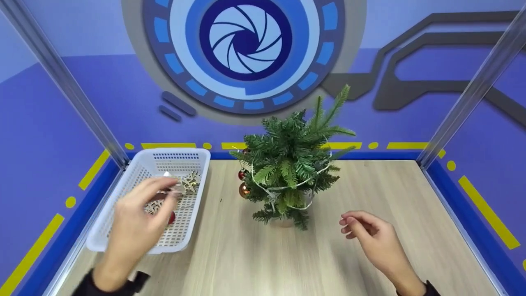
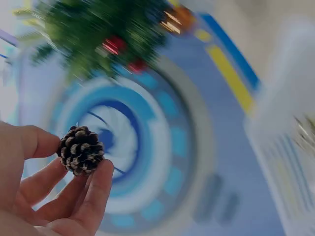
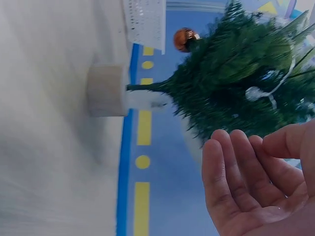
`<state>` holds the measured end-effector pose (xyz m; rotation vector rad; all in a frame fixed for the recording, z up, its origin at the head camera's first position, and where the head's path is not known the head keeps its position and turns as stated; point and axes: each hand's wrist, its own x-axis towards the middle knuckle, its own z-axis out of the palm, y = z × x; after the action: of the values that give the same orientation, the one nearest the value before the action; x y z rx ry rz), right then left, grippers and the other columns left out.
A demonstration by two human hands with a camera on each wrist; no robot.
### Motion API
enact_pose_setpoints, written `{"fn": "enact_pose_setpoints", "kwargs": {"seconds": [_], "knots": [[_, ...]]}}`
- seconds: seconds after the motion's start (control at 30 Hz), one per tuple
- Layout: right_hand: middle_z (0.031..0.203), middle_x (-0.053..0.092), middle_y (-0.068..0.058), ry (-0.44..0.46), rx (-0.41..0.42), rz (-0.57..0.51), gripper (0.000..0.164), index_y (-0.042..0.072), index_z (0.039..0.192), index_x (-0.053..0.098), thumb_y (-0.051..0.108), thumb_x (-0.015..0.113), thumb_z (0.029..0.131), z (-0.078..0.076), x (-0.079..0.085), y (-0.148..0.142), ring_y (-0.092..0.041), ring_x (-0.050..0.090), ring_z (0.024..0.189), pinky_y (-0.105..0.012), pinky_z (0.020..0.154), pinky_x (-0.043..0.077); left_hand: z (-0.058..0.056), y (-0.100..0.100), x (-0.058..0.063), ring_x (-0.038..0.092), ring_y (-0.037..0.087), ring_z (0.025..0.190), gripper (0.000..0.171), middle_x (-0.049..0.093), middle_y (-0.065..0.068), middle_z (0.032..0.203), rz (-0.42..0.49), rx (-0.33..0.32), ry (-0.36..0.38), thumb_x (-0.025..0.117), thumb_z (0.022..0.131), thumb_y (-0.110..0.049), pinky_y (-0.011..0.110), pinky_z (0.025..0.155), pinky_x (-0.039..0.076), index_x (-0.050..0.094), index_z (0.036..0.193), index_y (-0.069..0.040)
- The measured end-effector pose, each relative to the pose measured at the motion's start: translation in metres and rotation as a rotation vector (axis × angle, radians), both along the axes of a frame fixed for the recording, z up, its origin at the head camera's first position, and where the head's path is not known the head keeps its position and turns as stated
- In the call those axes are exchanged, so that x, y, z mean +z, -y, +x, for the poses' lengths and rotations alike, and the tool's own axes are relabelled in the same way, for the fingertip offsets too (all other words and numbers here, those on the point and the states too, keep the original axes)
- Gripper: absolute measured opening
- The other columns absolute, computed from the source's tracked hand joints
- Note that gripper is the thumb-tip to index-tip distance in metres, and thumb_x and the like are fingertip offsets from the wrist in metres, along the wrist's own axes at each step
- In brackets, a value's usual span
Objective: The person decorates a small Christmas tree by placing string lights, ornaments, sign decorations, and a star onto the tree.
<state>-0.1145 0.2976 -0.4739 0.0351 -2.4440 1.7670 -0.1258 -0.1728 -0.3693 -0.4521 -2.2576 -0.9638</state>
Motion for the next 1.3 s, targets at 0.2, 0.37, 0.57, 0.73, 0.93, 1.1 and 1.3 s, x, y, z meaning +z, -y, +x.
{"fn": "enact_pose_setpoints", "kwargs": {"seconds": [0.2,0.37,0.57,0.73,0.93,1.1,1.3], "knots": [[0.092,0.072,-0.008,-0.119,0.044,-0.060,0.017,0.010,0.107,0.071,0.020,0.060,0.099,0.014,0.029,0.017,-0.025,0.070,0.078,-0.034,0.071,0.061,0.029,-0.059,0.022,0.070,0.010,0.090,0.035,0.072,0.000,0.114,0.152,-0.194,-0.059,0.072,0.084,0.006,0.017,0.080,0.057,0.072,0.114,-0.013],[0.090,0.069,-0.015,-0.266,0.187,-0.142,0.016,0.000,0.108,0.069,0.003,0.057,0.099,0.026,0.044,0.035,-0.025,0.068,0.073,-0.034,0.065,0.060,0.042,-0.090,0.013,0.070,0.010,0.095,0.033,0.071,0.002,0.118,0.170,-0.339,-0.083,0.069,0.086,0.004,0.020,0.085,0.057,0.070,0.115,-0.013],[0.092,0.067,-0.014,-0.387,0.354,-0.200,0.024,-0.004,0.112,0.068,-0.012,0.056,0.093,0.039,0.060,0.054,-0.020,0.066,0.071,-0.031,0.061,0.058,0.054,-0.131,0.001,0.071,0.016,0.099,0.031,0.071,0.010,0.118,0.164,-0.480,-0.212,0.072,0.085,-0.003,0.021,0.090,0.056,0.069,0.115,-0.007],[0.098,0.066,-0.014,-0.454,0.474,-0.225,0.033,-0.007,0.119,0.066,-0.019,0.055,0.090,0.040,0.068,0.068,-0.019,0.064,0.067,-0.031,0.057,0.056,0.057,-0.161,-0.012,0.069,0.019,0.103,0.030,0.070,0.012,0.118,0.161,-0.565,-0.237,0.072,0.086,-0.005,0.023,0.090,0.057,0.069,0.115,-0.003],[0.099,0.066,-0.012,-0.425,0.506,-0.232,0.029,-0.006,0.116,0.067,-0.017,0.055,0.091,0.038,0.069,0.073,-0.018,0.060,0.062,-0.032,0.053,0.054,0.064,-0.179,-0.020,0.067,0.020,0.106,0.032,0.071,0.008,0.115,0.164,-0.536,-0.252,0.076,0.083,-0.004,0.026,0.094,0.055,0.071,0.114,-0.006],[0.094,0.065,-0.011,-0.428,0.521,-0.227,0.027,-0.004,0.110,0.068,-0.017,0.057,0.089,0.036,0.066,0.071,-0.018,0.058,0.060,-0.032,0.051,0.052,0.063,-0.182,-0.024,0.067,0.020,0.105,0.033,0.071,0.008,0.113,0.174,-0.513,-0.254,0.077,0.082,-0.003,0.026,0.093,0.055,0.072,0.114,-0.008],[0.094,0.064,-0.010,-0.395,0.505,-0.223,0.030,-0.004,0.116,0.066,-0.016,0.057,0.090,0.038,0.065,0.068,-0.018,0.059,0.060,-0.032,0.052,0.053,0.064,-0.183,-0.028,0.067,0.019,0.105,0.033,0.070,0.006,0.114,0.172,-0.485,-0.226,0.077,0.082,-0.004,0.023,0.093,0.055,0.072,0.113,-0.010]]}}
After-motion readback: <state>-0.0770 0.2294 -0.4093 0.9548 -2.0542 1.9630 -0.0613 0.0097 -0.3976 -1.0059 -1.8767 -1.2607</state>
